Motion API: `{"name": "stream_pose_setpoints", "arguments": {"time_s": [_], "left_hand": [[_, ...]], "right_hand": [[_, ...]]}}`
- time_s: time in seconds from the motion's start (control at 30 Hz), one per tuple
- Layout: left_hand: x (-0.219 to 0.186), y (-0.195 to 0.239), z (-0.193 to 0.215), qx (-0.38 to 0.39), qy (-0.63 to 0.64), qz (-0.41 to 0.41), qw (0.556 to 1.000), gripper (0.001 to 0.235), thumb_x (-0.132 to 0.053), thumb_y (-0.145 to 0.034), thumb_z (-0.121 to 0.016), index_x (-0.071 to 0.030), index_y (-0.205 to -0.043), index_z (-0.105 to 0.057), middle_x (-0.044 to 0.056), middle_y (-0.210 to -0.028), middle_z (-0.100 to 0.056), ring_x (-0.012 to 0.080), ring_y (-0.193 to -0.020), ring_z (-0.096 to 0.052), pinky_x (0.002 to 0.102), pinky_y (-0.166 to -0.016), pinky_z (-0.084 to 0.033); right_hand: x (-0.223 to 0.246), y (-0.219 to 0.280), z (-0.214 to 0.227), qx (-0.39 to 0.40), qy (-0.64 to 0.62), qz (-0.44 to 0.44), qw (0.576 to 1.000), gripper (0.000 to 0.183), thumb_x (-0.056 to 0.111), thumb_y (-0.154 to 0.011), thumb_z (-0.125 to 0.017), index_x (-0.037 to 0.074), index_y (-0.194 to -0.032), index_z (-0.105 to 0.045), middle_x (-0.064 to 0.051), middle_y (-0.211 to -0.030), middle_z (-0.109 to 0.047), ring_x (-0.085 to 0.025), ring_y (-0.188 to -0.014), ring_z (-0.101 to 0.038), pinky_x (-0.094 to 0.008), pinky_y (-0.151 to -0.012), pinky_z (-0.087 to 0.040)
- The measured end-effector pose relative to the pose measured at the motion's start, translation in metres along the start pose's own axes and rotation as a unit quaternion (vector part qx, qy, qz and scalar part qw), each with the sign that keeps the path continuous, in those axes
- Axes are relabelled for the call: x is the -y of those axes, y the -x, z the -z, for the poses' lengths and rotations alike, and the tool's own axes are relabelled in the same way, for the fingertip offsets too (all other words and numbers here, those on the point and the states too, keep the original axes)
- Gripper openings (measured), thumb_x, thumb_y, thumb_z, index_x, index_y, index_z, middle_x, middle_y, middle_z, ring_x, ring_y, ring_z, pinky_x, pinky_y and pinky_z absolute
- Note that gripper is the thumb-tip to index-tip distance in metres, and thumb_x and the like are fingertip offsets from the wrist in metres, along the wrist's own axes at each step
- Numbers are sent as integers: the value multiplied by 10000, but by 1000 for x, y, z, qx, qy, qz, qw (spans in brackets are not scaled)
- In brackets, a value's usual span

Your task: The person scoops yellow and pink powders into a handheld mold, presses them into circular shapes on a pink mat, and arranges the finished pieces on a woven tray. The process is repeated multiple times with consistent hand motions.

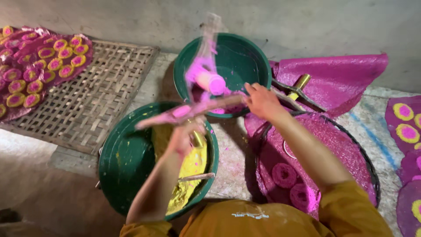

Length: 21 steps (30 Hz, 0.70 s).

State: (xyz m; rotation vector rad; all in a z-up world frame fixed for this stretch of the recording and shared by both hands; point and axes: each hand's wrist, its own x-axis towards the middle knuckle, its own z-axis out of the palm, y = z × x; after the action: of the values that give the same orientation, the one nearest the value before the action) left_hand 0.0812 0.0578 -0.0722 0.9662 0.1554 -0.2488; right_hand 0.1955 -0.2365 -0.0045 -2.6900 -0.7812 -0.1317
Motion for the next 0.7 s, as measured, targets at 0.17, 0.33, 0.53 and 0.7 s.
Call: {"name": "stream_pose_setpoints", "arguments": {"time_s": [0.17,0.33,0.53,0.7], "left_hand": [[62,45,-66,290,134,136,938,498,-47,-771,-686,31,-1262,-643,139,-1072,-654,229,-868,-659,344,-788,-565],[42,78,-124,343,-166,-143,913,551,-115,-873,-787,-41,-1362,-545,72,-1242,-612,184,-1081,-588,375,-900,-489],[15,114,-179,296,-402,46,865,350,-210,-851,-865,-20,-1075,-674,105,-968,-677,198,-885,-636,376,-752,-524],[8,138,-212,416,-158,101,890,313,-145,-900,-745,-54,-1176,-628,107,-1125,-646,204,-1072,-602,362,-894,-493]], "right_hand": [[72,88,30,-94,-762,118,629,835,559,-987,-535,197,-1651,-180,-228,-1584,-427,-326,-1307,-560,-467,-1068,-497],[82,162,91,-144,-720,121,667,718,481,-1079,-586,8,-1552,-327,-287,-1286,-613,-299,-1044,-705,-390,-898,-576],[77,250,115,-236,-186,260,918,386,244,-927,-643,167,-1284,-521,-278,-1283,-646,-415,-1055,-741,-443,-836,-627],[96,295,86,-239,-136,178,945,333,228,-927,-641,148,-1216,-495,-281,-1311,-629,-454,-1122,-703,-460,-893,-606]]}}
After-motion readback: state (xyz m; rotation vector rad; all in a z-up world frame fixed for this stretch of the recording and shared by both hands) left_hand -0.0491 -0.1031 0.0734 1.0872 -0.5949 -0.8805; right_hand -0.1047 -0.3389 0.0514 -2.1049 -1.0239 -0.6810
